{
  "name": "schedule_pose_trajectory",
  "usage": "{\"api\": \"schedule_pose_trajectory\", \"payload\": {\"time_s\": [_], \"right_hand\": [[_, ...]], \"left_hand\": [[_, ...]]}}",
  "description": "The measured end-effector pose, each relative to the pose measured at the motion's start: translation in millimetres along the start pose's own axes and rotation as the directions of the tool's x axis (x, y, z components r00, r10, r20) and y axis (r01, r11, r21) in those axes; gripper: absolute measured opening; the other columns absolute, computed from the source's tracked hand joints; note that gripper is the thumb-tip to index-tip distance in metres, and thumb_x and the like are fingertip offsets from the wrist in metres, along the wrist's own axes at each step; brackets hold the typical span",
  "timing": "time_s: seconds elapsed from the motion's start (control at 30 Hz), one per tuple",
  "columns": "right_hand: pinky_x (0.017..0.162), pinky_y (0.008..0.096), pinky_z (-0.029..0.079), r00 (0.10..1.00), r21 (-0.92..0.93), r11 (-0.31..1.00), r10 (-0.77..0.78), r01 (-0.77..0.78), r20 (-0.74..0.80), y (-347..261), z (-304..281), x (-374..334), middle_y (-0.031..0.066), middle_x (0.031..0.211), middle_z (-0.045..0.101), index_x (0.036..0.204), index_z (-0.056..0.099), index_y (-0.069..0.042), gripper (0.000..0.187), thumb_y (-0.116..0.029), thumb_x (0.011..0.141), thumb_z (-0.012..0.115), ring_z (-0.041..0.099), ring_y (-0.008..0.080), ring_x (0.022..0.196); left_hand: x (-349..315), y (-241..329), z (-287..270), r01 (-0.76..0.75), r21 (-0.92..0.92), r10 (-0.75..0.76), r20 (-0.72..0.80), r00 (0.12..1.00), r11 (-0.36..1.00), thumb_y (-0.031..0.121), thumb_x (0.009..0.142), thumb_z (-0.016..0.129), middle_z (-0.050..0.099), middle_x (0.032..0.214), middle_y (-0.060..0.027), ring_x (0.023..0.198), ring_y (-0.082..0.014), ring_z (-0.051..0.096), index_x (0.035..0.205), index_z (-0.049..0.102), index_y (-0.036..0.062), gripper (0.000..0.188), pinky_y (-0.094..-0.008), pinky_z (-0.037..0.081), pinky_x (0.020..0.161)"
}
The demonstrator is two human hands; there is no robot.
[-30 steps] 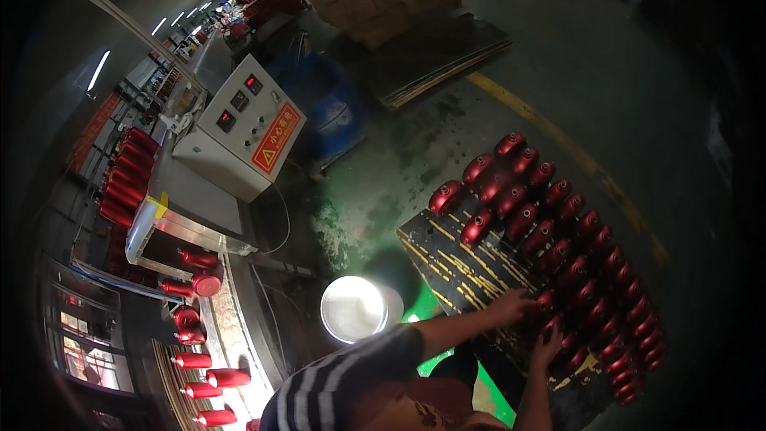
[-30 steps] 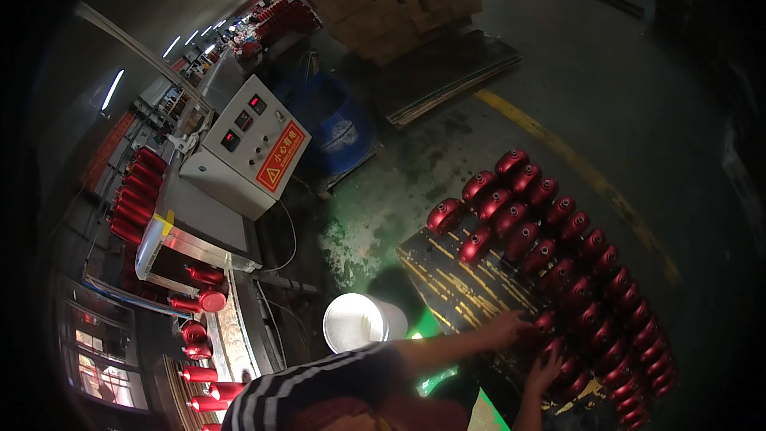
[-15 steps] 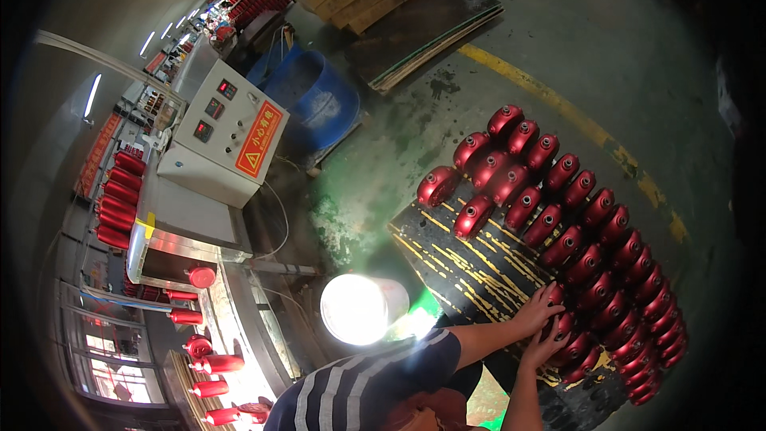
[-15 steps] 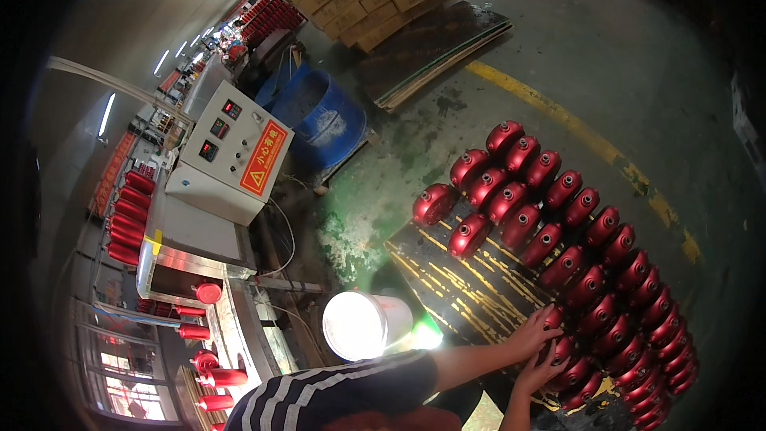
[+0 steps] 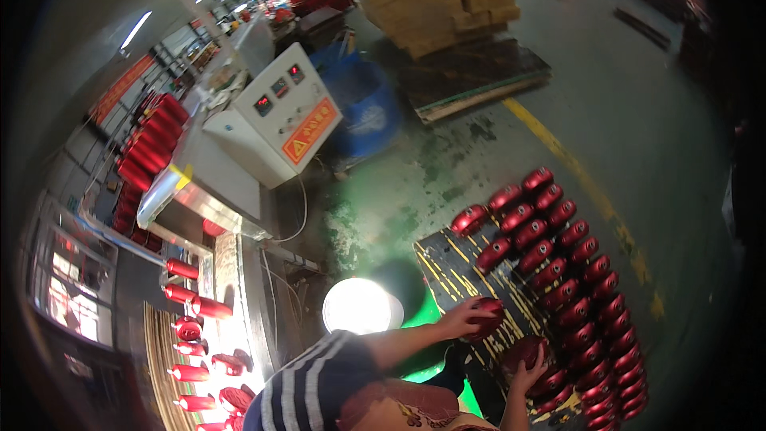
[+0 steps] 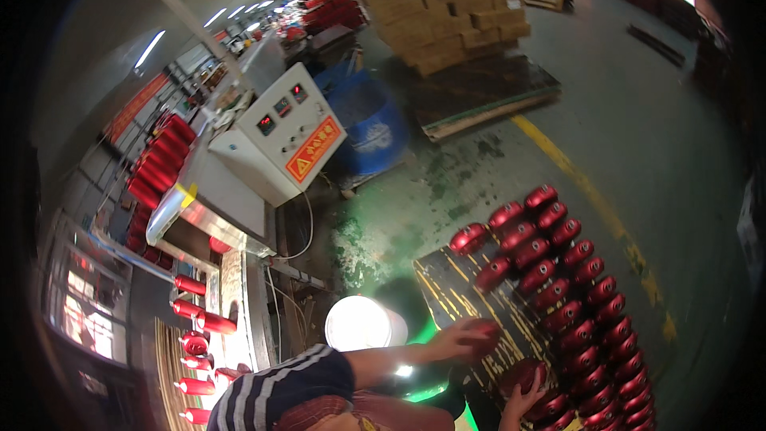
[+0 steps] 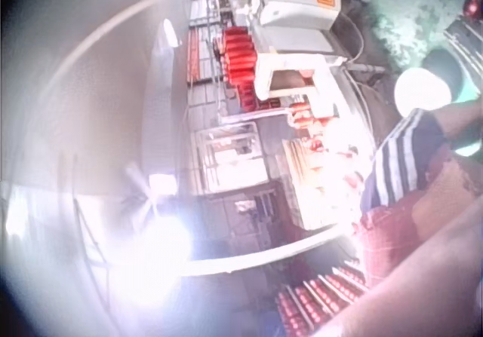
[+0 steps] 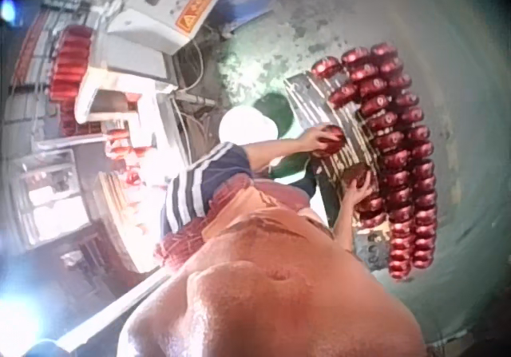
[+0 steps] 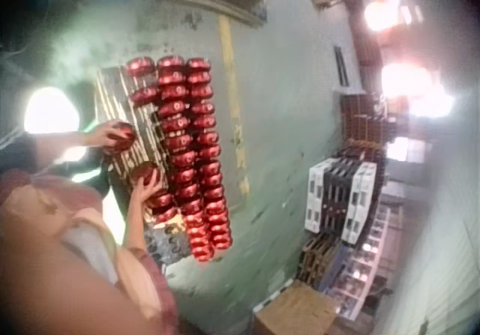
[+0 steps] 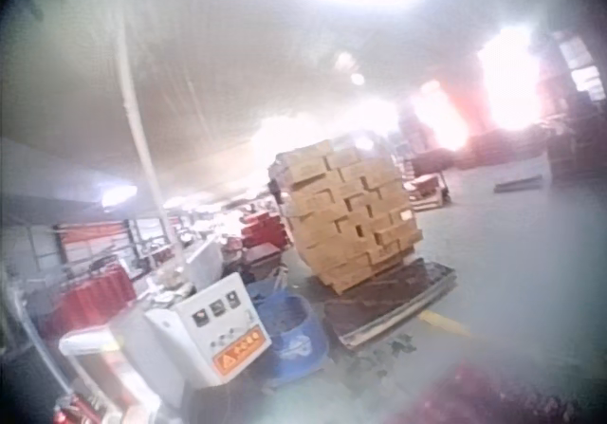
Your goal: The person uses a manual pallet jack to move a pallet stacked with red containers across a warehouse floor. They then unload the containers one by one and place them onto a conveyor belt.
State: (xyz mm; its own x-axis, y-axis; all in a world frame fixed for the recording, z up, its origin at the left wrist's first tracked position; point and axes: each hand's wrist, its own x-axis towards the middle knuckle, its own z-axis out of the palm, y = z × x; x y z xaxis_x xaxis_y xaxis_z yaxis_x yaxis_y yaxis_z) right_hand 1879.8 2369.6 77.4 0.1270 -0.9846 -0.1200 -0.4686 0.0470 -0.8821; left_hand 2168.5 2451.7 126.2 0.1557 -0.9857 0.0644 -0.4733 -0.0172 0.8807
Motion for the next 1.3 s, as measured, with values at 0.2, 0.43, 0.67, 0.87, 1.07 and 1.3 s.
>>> {"api": "schedule_pose_trajectory", "payload": {"time_s": [0.2, 0.43, 0.67, 0.87, 1.07, 1.3], "right_hand": [[0.112, 0.0386, 0.033, 0.882, 0.506, 0.810, 0.029, -0.296, 0.471, -104, 46, -23, 0.0136, 0.139, 0.049, 0.142, 0.045, -0.006, 0.087, 0.004, 0.057, 0.056, 0.047, 0.0301, 0.130], [0.109, 0.0475, 0.040, 0.430, 0.489, 0.281, -0.246, -0.826, 0.868, -206, 180, -120, 0.0127, 0.137, 0.052, 0.136, 0.047, -0.008, 0.067, -0.014, 0.071, 0.058, 0.050, 0.0314, 0.126], [0.088, 0.0453, 0.053, -0.058, -0.055, 0.105, -0.021, -0.993, 0.998, -239, 295, -199, 0.0183, 0.125, 0.060, 0.137, 0.049, -0.008, 0.072, -0.062, 0.090, 0.052, 0.060, 0.0341, 0.108], [0.087, 0.0502, 0.054, -0.275, -0.270, 0.132, -0.023, -0.954, 0.961, -254, 343, -209, 0.0274, 0.129, 0.055, 0.139, 0.045, -0.004, 0.076, -0.060, 0.089, 0.056, 0.061, 0.0403, 0.106], [0.093, 0.0504, 0.052, -0.378, -0.364, 0.162, -0.062, -0.917, 0.924, -272, 358, -207, 0.0200, 0.128, 0.059, 0.134, 0.051, -0.006, 0.063, -0.052, 0.092, 0.057, 0.061, 0.0357, 0.111], [0.104, 0.0430, 0.046, -0.332, -0.277, 0.347, -0.107, -0.896, 0.937, -298, 346, -198, 0.0131, 0.128, 0.061, 0.131, 0.054, -0.005, 0.052, -0.044, 0.097, 0.054, 0.060, 0.0261, 0.117]], "left_hand": [[-185, 51, -164, 0.252, -0.369, -0.365, -0.276, 0.889, 0.894, 0.003, 0.086, 0.063, 0.047, 0.143, -0.0145, 0.127, -0.0275, 0.049, 0.145, 0.045, 0.0098, 0.062, -0.0365, 0.041, 0.107], [-359, 29, -210, -0.363, -0.917, -0.649, -0.377, 0.661, 0.163, 0.016, 0.080, 0.058, 0.045, 0.145, -0.0135, 0.125, -0.0291, 0.050, 0.146, 0.040, 0.0060, 0.069, -0.0457, 0.040, 0.106], [-386, -48, -211, -0.443, -0.873, -0.656, -0.214, 0.724, -0.203, 0.027, 0.089, 0.057, 0.048, 0.141, -0.0164, 0.119, -0.0291, 0.054, 0.148, 0.038, 0.0076, 0.065, -0.0466, 0.047, 0.096], [-385, -38, -224, -0.242, -0.678, -0.123, -0.219, 0.968, -0.694, 0.055, 0.087, 0.052, 0.053, 0.128, -0.0188, 0.107, -0.0339, 0.055, 0.138, 0.048, 0.0122, 0.067, -0.0457, 0.053, 0.082], [-381, -17, -219, -0.255, -0.568, -0.103, -0.285, 0.953, -0.782, 0.050, 0.086, 0.061, 0.049, 0.129, -0.0214, 0.105, -0.0326, 0.052, 0.132, 0.052, 0.0109, 0.062, -0.0422, 0.053, 0.081], [-374, 6, -211, -0.476, -0.563, -0.288, -0.393, 0.873, -0.675, 0.046, 0.089, 0.059, 0.053, 0.122, -0.0217, 0.100, -0.0316, 0.055, 0.131, 0.052, 0.0090, 0.057, -0.0401, 0.054, 0.079]]}}
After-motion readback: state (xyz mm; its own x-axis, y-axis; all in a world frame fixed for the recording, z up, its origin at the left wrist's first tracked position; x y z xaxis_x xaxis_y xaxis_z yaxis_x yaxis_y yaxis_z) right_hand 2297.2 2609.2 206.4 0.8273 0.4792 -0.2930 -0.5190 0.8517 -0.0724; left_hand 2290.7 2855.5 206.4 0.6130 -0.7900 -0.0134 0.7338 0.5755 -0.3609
